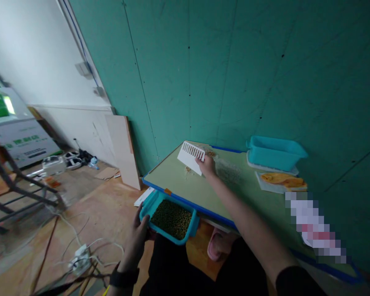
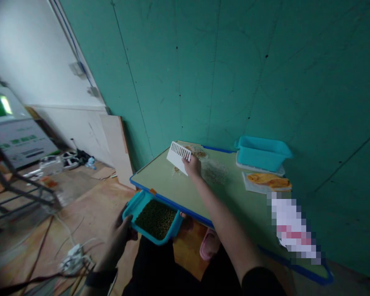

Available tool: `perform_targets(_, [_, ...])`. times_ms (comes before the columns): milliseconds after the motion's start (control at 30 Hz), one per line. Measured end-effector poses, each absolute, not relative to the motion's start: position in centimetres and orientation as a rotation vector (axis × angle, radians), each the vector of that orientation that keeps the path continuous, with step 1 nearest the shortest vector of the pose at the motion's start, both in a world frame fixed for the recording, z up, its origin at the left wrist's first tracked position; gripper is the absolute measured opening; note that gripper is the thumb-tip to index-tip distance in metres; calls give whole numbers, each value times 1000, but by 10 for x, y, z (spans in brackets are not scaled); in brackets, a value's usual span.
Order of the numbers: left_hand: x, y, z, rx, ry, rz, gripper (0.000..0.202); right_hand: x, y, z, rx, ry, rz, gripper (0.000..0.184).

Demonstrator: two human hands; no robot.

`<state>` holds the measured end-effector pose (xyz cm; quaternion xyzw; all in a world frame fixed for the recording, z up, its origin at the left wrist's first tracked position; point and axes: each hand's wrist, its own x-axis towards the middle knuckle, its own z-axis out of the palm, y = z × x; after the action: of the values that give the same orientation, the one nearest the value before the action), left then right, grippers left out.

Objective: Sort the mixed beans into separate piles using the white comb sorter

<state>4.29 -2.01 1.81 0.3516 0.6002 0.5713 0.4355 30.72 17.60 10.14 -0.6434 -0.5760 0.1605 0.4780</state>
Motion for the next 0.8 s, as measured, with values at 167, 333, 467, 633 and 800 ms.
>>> perform_targets(167, [40, -18, 14, 955, 1440, 1434, 88, 313, 176, 91, -1586, -1398, 336, 20])
perform_targets(333, [33, -12, 10, 1029, 1420, 1417, 74, 319, 181, 85, -1554, -1358, 357, 19])
perform_targets(467, [32, -11, 3, 1059, 1412, 1432, 63, 316, 187, 83, -1514, -1390, 377, 18])
perform_targets(633, [32, -12, 1, 1083, 1446, 1416, 60, 314, 191, 80, -1496, -1408, 405, 20])
perform_targets(800, [30, -12, -1, 1073, 1466, 1431, 59, 315, 195, 77, -1476, -1384, 415, 16])
